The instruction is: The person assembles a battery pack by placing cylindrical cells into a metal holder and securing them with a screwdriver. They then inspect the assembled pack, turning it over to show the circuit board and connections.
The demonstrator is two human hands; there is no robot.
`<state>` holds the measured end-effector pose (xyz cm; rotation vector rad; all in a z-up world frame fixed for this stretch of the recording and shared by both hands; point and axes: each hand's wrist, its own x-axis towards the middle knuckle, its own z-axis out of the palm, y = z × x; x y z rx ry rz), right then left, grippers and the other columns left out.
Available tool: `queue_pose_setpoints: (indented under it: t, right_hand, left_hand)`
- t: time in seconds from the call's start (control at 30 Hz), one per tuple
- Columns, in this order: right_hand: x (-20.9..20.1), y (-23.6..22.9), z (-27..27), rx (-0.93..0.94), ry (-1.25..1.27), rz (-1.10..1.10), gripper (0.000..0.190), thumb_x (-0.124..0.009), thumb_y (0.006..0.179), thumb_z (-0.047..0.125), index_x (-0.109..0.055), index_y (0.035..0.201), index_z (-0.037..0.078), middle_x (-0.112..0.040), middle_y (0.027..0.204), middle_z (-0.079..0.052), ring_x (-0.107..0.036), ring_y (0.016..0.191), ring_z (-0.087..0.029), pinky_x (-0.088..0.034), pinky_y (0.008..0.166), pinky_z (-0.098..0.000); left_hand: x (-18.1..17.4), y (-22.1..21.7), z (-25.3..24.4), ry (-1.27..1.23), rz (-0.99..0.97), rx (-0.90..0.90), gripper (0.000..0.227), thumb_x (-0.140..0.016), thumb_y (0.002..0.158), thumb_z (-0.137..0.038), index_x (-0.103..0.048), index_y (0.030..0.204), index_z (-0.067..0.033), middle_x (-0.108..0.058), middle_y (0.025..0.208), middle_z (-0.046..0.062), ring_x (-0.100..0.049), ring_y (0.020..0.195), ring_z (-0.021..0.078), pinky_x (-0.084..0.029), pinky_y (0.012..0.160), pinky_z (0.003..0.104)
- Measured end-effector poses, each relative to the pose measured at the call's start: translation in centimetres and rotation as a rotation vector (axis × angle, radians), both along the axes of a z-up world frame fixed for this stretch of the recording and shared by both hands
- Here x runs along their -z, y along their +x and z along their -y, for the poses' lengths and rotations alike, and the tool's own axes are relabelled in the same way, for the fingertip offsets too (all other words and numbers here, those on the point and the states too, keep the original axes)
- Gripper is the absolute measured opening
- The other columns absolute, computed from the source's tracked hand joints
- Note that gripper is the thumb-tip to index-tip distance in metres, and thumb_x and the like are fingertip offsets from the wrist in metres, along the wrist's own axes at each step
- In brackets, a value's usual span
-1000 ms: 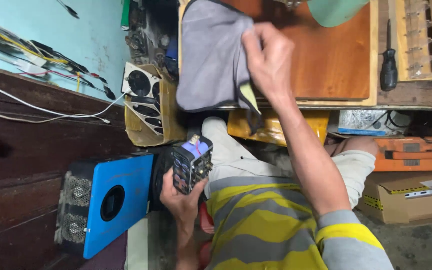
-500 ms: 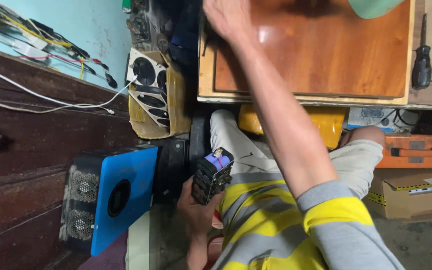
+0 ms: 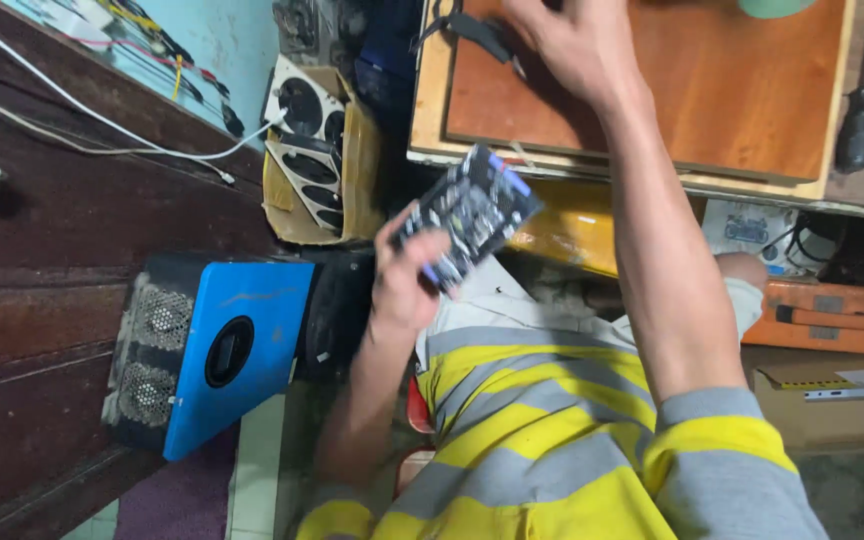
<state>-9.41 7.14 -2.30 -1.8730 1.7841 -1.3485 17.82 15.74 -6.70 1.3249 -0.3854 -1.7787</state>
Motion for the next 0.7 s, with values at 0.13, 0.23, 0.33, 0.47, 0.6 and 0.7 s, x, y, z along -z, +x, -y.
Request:
queue_pose_setpoints:
  t: [0.13,0.23,0.33,0.47,0.6,0.7]
  right_hand:
    - [-0.3,-1.6,-5.4,-0.101,0.042,0.121,0.017,-0.07,0.107,0.01,-0.065,0.119,-0.002,-0.06,0.104,-0.01,-0.055,0.097,-0.018,-0.046,0.086,-0.0362]
    - [-0.4,-2.9,-8.1,-0.237,0.072,0.301,0.045,-0.072,0.099,0.003,-0.054,0.14,-0.005,-0.068,0.128,-0.023,-0.066,0.119,-0.026,-0.052,0.109,-0.0376]
    - [-0.4,-3.8,-9.0,-0.334,0.061,0.325,0.07,-0.08,0.09,0.002,-0.043,0.15,-0.004,-0.054,0.145,-0.022,-0.054,0.135,-0.026,-0.04,0.121,-0.037]
    - [1.2,-5.0,-8.6,-0.329,-0.009,0.233,0.102,-0.091,0.082,0.007,-0.027,0.161,0.003,-0.029,0.169,-0.018,-0.027,0.159,-0.032,-0.019,0.134,-0.0475]
    - [-0.6,-4.3,-9.8,-0.268,-0.01,0.344,0.102,-0.093,0.086,0.014,-0.026,0.162,0.016,-0.049,0.159,-0.019,-0.051,0.146,-0.024,-0.035,0.126,-0.034]
    - [-0.7,-4.4,-10.1,-0.194,-0.051,0.252,0.072,-0.089,0.09,0.016,-0.049,0.15,0.011,-0.056,0.15,-0.015,-0.059,0.135,-0.024,-0.044,0.115,-0.0342]
  left_hand:
    - [-1.5,-3.5,4.9,-0.107,-0.371,0.274,0.041,-0.074,0.076,-0.024,-0.072,0.109,0.0,-0.075,0.101,0.016,-0.072,0.085,0.0282,-0.059,0.065,0.039]
    - [-4.4,-6.7,6.7,-0.117,-0.406,0.376,0.035,-0.069,0.081,-0.03,-0.067,0.104,-0.0038,-0.072,0.087,0.013,-0.068,0.062,0.024,-0.045,0.042,0.03]
    - [-6.8,-9.4,7.4,-0.147,-0.349,0.477,0.034,-0.067,0.082,-0.039,-0.063,0.098,-0.0084,-0.069,0.08,0.012,-0.062,0.046,0.0215,-0.034,0.024,0.023]
    - [-8.8,-11.6,7.4,-0.18,-0.278,0.557,0.039,-0.072,0.079,-0.043,-0.066,0.1,-0.0115,-0.069,0.083,0.008,-0.061,0.045,0.0163,-0.037,0.025,0.021]
    - [-9.9,-13.2,6.6,-0.193,-0.197,0.583,0.038,-0.073,0.077,-0.044,-0.063,0.099,-0.0149,-0.068,0.085,0.006,-0.061,0.048,0.0132,-0.04,0.028,0.019]
    - [-9.4,-14.1,6.2,-0.16,-0.156,0.562,0.053,-0.075,0.071,-0.051,-0.066,0.1,-0.007,-0.072,0.082,0.01,-0.06,0.042,0.0117,-0.044,0.028,0.018]
